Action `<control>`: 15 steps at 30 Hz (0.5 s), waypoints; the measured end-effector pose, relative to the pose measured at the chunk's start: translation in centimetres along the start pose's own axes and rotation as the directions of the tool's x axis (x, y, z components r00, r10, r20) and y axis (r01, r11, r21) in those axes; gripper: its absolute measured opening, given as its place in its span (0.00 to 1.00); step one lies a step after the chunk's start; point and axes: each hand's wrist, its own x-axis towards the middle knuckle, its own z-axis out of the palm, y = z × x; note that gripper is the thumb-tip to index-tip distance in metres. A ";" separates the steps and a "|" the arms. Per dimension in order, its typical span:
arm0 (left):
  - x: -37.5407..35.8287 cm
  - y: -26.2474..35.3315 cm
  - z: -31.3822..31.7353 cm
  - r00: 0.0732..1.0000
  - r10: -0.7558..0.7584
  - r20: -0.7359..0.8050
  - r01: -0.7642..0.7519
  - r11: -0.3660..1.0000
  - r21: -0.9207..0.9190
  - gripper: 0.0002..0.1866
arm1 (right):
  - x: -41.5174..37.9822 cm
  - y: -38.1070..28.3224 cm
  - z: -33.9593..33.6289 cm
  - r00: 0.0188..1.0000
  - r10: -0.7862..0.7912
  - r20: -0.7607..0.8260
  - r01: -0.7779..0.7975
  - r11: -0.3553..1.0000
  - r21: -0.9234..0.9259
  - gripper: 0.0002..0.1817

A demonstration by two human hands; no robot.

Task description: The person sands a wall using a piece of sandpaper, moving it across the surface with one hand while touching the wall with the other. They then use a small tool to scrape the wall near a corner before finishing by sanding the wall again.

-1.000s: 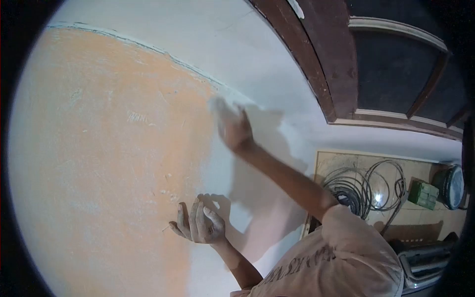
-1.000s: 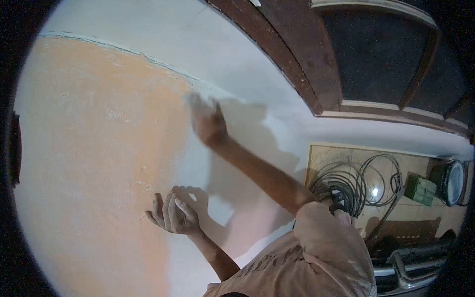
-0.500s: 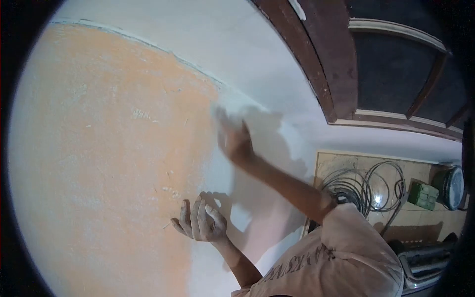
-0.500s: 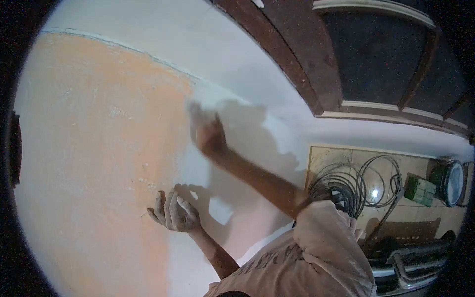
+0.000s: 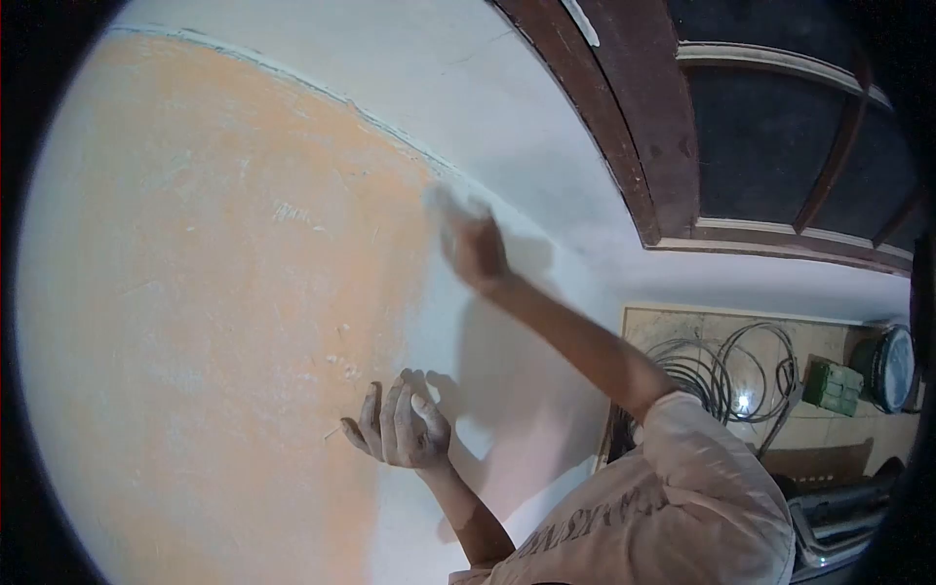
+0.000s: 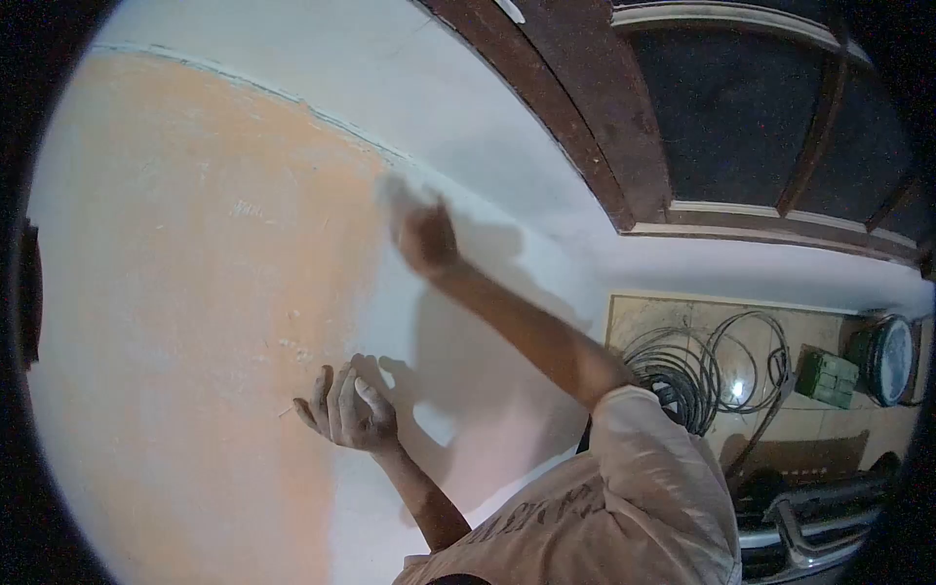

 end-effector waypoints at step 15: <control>-2.7 -2.0 -2.4 0.991 -0.059 -0.117 -0.010 0.855 -0.519 0.17 | -6.2 -10.1 -15.9 0.442 0.190 0.877 -0.839 -0.259 0.479 0.22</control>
